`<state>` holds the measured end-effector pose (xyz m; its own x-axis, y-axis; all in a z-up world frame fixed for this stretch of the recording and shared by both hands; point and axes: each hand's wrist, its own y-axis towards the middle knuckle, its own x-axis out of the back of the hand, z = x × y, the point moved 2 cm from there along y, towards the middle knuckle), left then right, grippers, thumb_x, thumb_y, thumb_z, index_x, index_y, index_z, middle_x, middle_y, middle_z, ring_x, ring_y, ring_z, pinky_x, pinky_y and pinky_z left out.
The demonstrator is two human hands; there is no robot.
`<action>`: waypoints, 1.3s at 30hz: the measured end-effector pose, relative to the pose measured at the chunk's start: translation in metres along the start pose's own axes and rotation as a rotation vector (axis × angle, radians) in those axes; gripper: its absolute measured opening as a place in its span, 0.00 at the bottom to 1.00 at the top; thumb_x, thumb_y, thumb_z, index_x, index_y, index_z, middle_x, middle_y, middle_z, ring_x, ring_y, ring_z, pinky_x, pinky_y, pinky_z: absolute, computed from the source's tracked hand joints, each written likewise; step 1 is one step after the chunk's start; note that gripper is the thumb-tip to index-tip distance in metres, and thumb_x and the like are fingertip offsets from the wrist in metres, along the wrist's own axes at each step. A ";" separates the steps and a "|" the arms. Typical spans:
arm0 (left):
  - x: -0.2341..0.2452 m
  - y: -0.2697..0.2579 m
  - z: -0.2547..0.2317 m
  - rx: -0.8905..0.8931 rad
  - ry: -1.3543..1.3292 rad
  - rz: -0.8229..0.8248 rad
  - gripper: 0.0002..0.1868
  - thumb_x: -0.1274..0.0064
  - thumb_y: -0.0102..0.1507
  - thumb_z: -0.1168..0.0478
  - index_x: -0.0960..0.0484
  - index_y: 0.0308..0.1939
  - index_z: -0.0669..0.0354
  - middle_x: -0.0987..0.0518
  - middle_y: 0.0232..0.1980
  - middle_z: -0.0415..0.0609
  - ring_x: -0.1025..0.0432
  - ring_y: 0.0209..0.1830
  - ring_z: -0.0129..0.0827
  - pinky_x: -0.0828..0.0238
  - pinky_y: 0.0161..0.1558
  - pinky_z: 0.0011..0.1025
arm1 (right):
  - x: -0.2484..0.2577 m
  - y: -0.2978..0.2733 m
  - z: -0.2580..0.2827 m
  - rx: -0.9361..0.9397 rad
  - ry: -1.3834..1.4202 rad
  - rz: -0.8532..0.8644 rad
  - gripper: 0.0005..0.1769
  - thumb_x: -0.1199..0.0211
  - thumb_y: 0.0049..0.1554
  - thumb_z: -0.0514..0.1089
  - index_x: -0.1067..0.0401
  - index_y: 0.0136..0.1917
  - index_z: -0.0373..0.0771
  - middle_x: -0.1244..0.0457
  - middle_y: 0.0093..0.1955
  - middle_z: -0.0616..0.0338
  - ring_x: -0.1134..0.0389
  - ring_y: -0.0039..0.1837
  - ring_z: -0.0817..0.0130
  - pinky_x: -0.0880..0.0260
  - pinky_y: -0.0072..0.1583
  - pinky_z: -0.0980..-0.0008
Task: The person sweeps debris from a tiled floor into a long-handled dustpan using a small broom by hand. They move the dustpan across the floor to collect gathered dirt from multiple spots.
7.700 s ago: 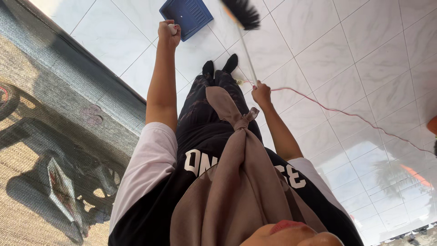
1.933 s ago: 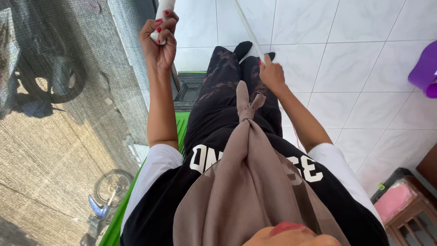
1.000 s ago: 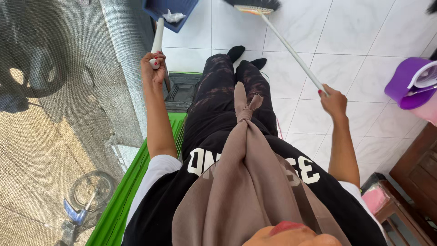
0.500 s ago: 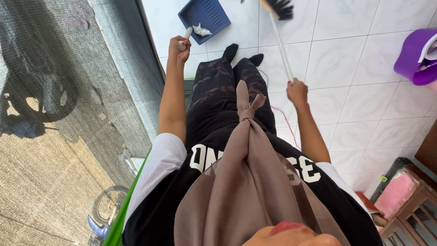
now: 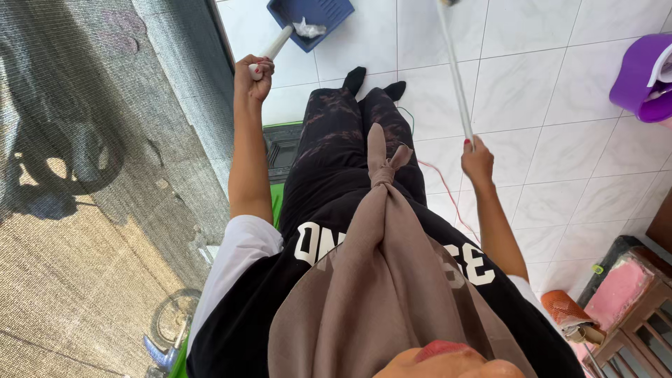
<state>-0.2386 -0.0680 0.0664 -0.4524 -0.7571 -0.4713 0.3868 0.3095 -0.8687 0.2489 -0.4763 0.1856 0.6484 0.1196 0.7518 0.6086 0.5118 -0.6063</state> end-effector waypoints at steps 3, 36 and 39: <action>-0.021 -0.030 -0.006 0.001 -0.096 0.085 0.13 0.61 0.58 0.81 0.40 0.45 0.77 0.36 0.40 0.56 0.40 0.27 0.28 0.39 0.22 0.17 | -0.016 0.068 0.026 0.023 0.054 -0.010 0.17 0.49 0.69 0.49 0.31 0.47 0.34 0.35 0.38 0.46 0.33 0.40 0.48 0.31 0.46 0.49; -0.070 -0.179 0.004 -0.017 -0.218 0.360 0.28 0.61 0.59 0.77 0.43 0.64 0.82 0.34 0.42 0.52 0.39 0.29 0.27 0.40 0.24 0.20 | 0.025 0.033 0.153 0.353 -0.124 0.019 0.20 0.48 0.67 0.42 0.35 0.69 0.31 0.34 0.36 0.35 0.31 0.39 0.34 0.32 0.46 0.41; -0.035 -0.153 -0.012 -0.090 -0.087 0.226 0.19 0.60 0.58 0.78 0.40 0.53 0.78 0.34 0.40 0.53 0.38 0.30 0.28 0.41 0.22 0.20 | 0.020 0.085 0.145 0.324 -0.102 -0.022 0.12 0.46 0.68 0.42 0.32 0.58 0.30 0.33 0.38 0.35 0.31 0.43 0.35 0.32 0.47 0.42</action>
<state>-0.2912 -0.0817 0.2137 -0.2908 -0.7082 -0.6434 0.3951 0.5235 -0.7548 0.2473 -0.3070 0.1867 0.5778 0.1815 0.7958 0.4343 0.7572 -0.4880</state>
